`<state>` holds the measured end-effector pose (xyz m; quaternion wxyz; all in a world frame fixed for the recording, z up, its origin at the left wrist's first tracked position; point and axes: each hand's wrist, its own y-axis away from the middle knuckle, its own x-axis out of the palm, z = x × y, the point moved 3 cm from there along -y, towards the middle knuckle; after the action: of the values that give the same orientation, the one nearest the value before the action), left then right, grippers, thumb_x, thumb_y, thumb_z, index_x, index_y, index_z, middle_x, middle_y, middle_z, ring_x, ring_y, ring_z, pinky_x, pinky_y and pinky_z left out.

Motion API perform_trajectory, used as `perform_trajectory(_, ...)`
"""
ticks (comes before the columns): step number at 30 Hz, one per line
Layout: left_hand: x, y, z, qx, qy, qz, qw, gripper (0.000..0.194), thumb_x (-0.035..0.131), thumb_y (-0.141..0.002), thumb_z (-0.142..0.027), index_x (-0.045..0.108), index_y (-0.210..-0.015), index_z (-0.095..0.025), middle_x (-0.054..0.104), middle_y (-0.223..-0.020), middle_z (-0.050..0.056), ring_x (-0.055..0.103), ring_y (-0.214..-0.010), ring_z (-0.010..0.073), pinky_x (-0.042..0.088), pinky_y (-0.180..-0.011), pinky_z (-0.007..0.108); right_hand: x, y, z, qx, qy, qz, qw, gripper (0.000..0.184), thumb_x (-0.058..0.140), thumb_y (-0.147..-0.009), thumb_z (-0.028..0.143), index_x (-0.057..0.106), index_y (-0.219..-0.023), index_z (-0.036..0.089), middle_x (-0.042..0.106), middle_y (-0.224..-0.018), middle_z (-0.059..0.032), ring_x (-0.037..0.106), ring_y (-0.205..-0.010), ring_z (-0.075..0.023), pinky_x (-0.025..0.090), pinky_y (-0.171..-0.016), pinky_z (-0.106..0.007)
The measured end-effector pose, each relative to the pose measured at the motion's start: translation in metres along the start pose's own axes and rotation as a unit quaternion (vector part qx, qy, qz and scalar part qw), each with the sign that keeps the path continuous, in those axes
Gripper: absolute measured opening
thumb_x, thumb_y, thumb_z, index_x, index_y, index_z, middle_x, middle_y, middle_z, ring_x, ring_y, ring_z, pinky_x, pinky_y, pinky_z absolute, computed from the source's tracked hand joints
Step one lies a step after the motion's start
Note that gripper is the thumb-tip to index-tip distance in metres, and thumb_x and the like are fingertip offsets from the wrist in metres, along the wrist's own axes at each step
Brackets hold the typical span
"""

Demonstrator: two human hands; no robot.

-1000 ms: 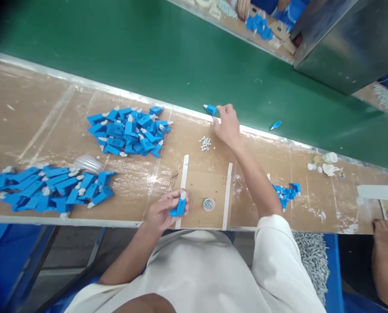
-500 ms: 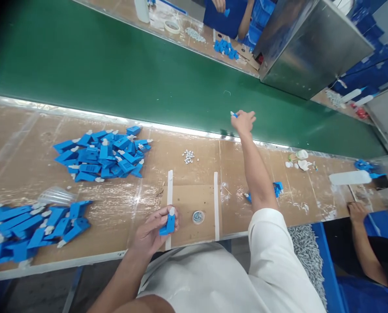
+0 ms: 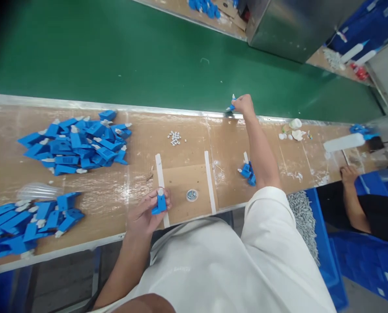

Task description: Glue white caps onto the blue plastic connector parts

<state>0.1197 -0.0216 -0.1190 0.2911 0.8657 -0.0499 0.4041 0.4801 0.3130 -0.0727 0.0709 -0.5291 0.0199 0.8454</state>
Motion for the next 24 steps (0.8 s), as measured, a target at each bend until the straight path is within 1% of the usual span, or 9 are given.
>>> perform_trajectory(3,0.001,0.001,-0.001,0.007,-0.004,0.012,1.0,0.04,0.091,-0.061,-0.042,0.071,-0.08,-0.013,0.06,-0.076,0.004,0.055,-0.068,0.0133,0.044,-0.057,0.023,-0.029,0.026,-0.021,0.073,-0.001,0.02,0.997,0.032,0.068,-0.099,0.039,0.071,-0.085,0.01,0.071,-0.076,-0.0057,0.069,-0.074,-0.0172,0.059,-0.077,-0.036)
perform_trajectory(5,0.002,0.001,-0.001,0.011,-0.01,0.017,1.0,0.037,0.089,-0.063,-0.041,0.072,-0.08,-0.013,0.06,-0.076,0.005,0.055,-0.069,0.0139,0.045,-0.057,0.024,-0.042,0.043,-0.027,0.077,-0.01,0.03,0.997,0.033,0.07,-0.095,0.034,0.07,-0.074,0.009,0.065,-0.062,-0.0061,0.066,-0.067,-0.0175,0.056,-0.076,-0.038)
perform_trajectory(7,0.003,0.001,-0.001,0.014,-0.016,0.02,1.0,0.036,0.089,-0.063,-0.04,0.072,-0.08,-0.014,0.06,-0.077,0.005,0.056,-0.069,0.0146,0.045,-0.056,0.024,-0.047,0.054,-0.027,0.063,-0.016,0.042,0.997,0.025,0.076,-0.089,0.028,0.07,-0.072,0.01,0.064,-0.061,-0.0048,0.065,-0.068,-0.0177,0.055,-0.078,-0.039)
perform_trajectory(9,0.004,0.001,-0.001,0.015,-0.018,0.022,0.999,0.036,0.088,-0.063,-0.04,0.072,-0.081,-0.014,0.06,-0.077,0.005,0.056,-0.069,0.015,0.044,-0.054,0.024,-0.041,0.057,-0.02,0.027,-0.012,0.059,0.998,0.019,0.079,-0.084,0.028,0.072,-0.074,0.012,0.067,-0.069,-0.0047,0.066,-0.075,-0.0197,0.056,-0.085,-0.041)
perform_trajectory(12,0.003,0.001,-0.001,0.02,-0.013,0.018,1.0,0.035,0.087,-0.064,-0.039,0.072,-0.082,-0.014,0.061,-0.077,0.005,0.056,-0.067,0.0152,0.044,-0.054,0.025,-0.018,0.049,0.0,-0.031,0.003,0.074,0.997,0.016,0.076,-0.085,0.032,0.076,-0.085,0.015,0.072,-0.089,-0.008,0.066,-0.097,-0.0254,0.053,-0.1,-0.046)
perform_trajectory(16,0.0,0.0,-0.001,0.03,-0.012,0.003,0.999,0.034,0.086,-0.064,-0.037,0.072,-0.083,-0.014,0.062,-0.079,0.006,0.058,-0.067,0.0158,0.044,-0.053,0.025,0.013,0.029,0.018,-0.003,0.058,0.051,0.997,0.017,0.072,-0.086,0.025,0.076,-0.099,0.014,0.071,-0.115,-0.0162,0.058,-0.126,-0.0347,0.044,-0.115,-0.052)
perform_trajectory(20,-0.002,0.0,-0.001,0.039,-0.022,0.0,0.999,0.034,0.086,-0.065,-0.039,0.072,-0.082,-0.013,0.061,-0.076,0.006,0.058,-0.066,0.0153,0.045,-0.052,0.025,0.015,0.022,0.011,0.012,0.069,0.041,0.997,0.02,0.068,-0.087,0.02,0.076,-0.104,0.013,0.072,-0.116,-0.0172,0.06,-0.121,-0.0347,0.045,-0.112,-0.05)
perform_trajectory(22,-0.001,0.0,-0.002,0.042,-0.025,0.001,0.999,0.035,0.087,-0.063,-0.041,0.072,-0.081,-0.014,0.06,-0.075,0.005,0.056,-0.066,0.0143,0.045,-0.053,0.024,0.005,0.035,-0.001,-0.007,0.051,0.038,0.998,0.02,0.069,-0.086,0.023,0.077,-0.103,0.016,0.073,-0.114,-0.015,0.063,-0.113,-0.0328,0.048,-0.106,-0.048)
perform_trajectory(24,0.0,0.0,-0.003,0.038,-0.028,0.005,0.999,0.035,0.088,-0.062,-0.041,0.072,-0.079,-0.014,0.059,-0.074,0.004,0.055,-0.065,0.0138,0.045,-0.053,0.024,-0.007,0.063,-0.017,-0.015,0.021,0.053,0.998,0.018,0.071,-0.085,0.028,0.078,-0.099,0.018,0.074,-0.106,-0.0115,0.064,-0.103,-0.0303,0.049,-0.102,-0.047)
